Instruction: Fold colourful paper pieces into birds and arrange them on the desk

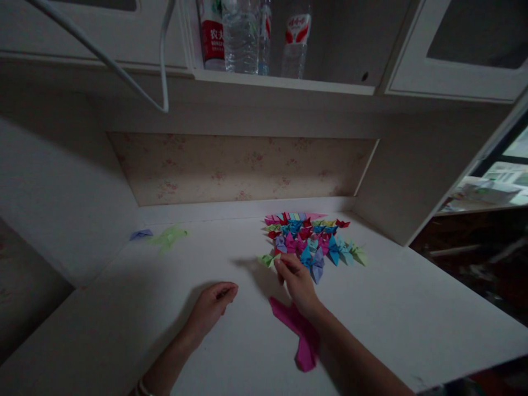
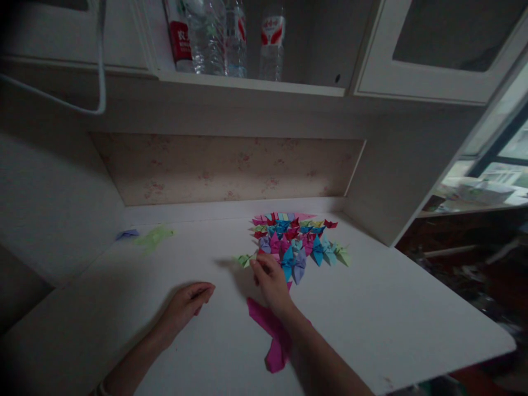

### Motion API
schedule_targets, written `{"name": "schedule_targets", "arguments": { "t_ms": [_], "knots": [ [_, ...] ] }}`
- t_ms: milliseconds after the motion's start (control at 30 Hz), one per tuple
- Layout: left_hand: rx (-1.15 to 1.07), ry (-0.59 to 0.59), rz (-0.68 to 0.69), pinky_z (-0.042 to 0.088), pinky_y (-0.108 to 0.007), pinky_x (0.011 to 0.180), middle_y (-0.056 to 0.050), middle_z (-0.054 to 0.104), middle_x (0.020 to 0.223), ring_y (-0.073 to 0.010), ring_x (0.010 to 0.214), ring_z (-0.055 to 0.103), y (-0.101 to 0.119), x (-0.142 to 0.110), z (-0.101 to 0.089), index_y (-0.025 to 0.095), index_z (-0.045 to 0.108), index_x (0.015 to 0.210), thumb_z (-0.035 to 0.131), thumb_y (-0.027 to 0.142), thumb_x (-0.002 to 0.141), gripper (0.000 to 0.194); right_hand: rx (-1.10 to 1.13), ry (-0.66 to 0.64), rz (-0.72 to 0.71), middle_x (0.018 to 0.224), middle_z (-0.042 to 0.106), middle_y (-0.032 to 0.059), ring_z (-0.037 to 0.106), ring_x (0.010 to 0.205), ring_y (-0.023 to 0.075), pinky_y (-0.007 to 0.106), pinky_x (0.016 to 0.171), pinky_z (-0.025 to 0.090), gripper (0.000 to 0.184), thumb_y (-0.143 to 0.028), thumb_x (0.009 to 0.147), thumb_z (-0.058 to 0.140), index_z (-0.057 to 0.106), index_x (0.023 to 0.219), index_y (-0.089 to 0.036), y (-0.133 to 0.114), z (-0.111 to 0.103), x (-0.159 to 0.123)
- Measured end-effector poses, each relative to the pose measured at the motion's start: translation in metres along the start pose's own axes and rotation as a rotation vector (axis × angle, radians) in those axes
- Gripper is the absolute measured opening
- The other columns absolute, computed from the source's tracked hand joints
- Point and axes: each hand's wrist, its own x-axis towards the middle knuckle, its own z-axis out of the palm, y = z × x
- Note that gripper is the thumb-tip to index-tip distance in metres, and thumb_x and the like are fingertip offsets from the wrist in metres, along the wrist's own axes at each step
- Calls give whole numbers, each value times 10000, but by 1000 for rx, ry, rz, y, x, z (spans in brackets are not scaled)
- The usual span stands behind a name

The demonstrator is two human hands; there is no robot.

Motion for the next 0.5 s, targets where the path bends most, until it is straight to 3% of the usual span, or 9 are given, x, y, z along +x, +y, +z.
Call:
{"name": "schedule_targets", "arguments": {
  "t_ms": [100, 233, 367, 500],
  "knots": [
    [8, -2, -23, 325, -212, 483, 19, 526, 642, -97, 524, 417, 1, -2, -1, 138, 689, 862, 599, 476, 731, 373, -21, 102, -72, 696, 571, -2, 519, 571, 122, 248, 547, 434, 331, -511, 781, 624, 623, 863, -190, -18, -45, 36],
    [31, -10, -43, 324, -214, 484, 22, 527, 642, -98, 522, 406, 2, -3, 1, 153, 691, 852, 583, 472, 741, 355, -192, 254, -53, 648, 615, 15, 562, 555, 133, 240, 522, 445, 411, -513, 732, 669, 650, 947, -163, -27, -120, 88],
    [68, -24, -57, 346, -219, 503, 9, 560, 662, -117, 557, 442, 1, -4, 3, 165, 695, 836, 581, 473, 743, 341, -378, 428, 18, 634, 625, 22, 574, 512, 127, 223, 465, 442, 393, -467, 709, 694, 672, 945, -153, -16, -194, 126],
    [81, -28, -61, 368, -227, 522, -4, 604, 682, -137, 589, 485, -1, -3, 3, 179, 697, 802, 590, 491, 730, 337, -507, 424, 178, 710, 671, 78, 613, 527, 142, 246, 477, 485, 285, -336, 716, 701, 681, 914, -132, 7, -254, 147]
  ]
}}
